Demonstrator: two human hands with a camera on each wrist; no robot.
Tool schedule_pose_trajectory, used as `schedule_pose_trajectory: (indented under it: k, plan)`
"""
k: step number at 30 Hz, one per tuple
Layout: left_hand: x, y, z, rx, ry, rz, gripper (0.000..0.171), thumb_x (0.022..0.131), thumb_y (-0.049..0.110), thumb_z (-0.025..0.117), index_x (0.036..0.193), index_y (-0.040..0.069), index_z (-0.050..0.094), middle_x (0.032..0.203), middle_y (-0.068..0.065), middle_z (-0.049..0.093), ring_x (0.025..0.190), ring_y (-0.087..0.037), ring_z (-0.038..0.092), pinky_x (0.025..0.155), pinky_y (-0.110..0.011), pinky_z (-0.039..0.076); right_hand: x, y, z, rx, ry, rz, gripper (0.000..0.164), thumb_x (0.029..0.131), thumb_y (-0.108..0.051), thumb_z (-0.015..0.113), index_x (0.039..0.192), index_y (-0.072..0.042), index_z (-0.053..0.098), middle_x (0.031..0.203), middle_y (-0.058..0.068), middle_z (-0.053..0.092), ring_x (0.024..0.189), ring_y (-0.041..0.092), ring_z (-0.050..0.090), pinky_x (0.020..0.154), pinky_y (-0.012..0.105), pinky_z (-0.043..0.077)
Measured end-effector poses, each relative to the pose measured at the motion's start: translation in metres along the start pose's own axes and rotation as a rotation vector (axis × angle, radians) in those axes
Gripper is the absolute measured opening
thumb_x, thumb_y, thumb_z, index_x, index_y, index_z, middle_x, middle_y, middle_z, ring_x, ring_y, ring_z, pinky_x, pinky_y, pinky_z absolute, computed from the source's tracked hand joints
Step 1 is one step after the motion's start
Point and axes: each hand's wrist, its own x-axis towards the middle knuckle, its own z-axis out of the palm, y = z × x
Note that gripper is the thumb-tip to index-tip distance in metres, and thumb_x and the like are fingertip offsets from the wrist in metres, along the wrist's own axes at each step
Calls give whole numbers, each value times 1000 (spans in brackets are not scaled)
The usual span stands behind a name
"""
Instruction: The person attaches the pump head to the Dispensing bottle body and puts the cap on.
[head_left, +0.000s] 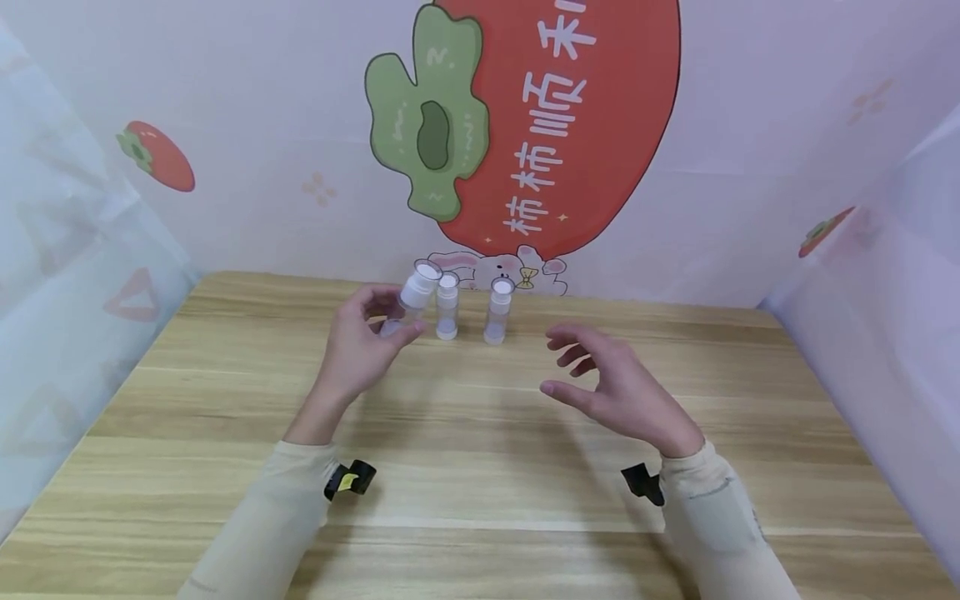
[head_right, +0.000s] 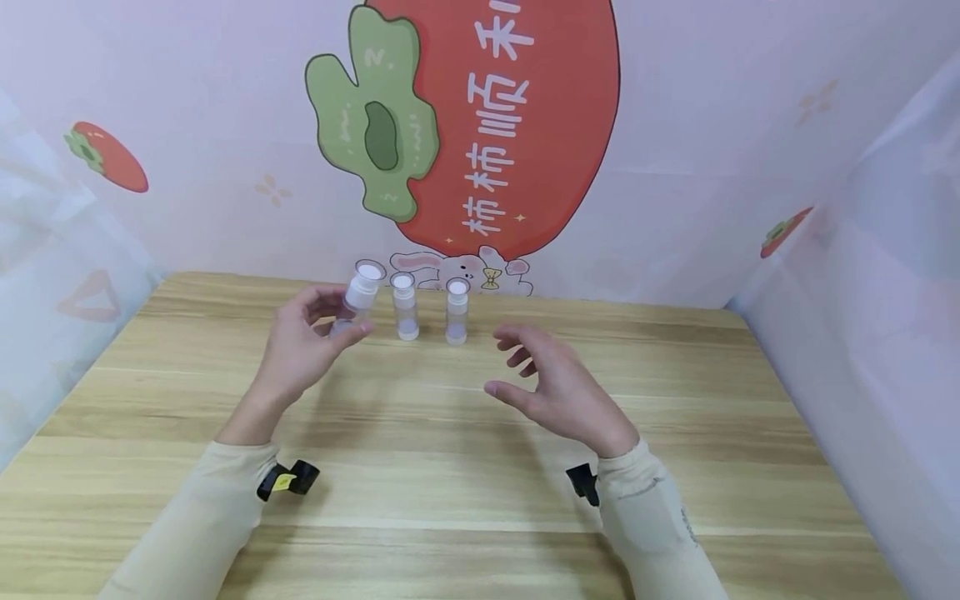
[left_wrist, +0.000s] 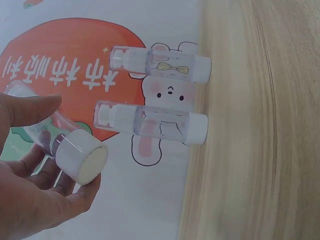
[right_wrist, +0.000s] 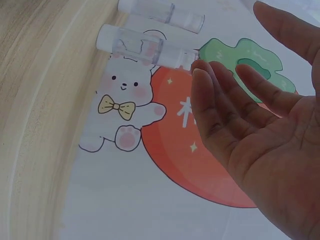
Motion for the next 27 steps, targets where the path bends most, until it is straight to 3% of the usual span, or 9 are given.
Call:
schedule_pose_trajectory:
  k: [17, 27]
  plan:
    - [10, -22, -10, -110, 49, -179, 51, 88, 2, 76, 131, -6, 51, 122, -16, 59, 110, -25, 55, 92, -28, 48, 1, -7, 9, -22, -105, 54, 53, 88, -24, 82, 134, -11, 58, 120, 1, 64, 100, 18, 65, 88, 42, 55]
    - [28, -43, -10, -174, 66, -310, 55, 88, -1, 74, 136, -6, 47, 127, -19, 55, 115, -27, 54, 104, -39, 45, -1, -8, 13, -39, -149, 35, 44, 89, -22, 80, 127, -10, 63, 117, 1, 66, 99, 24, 66, 87, 45, 55]
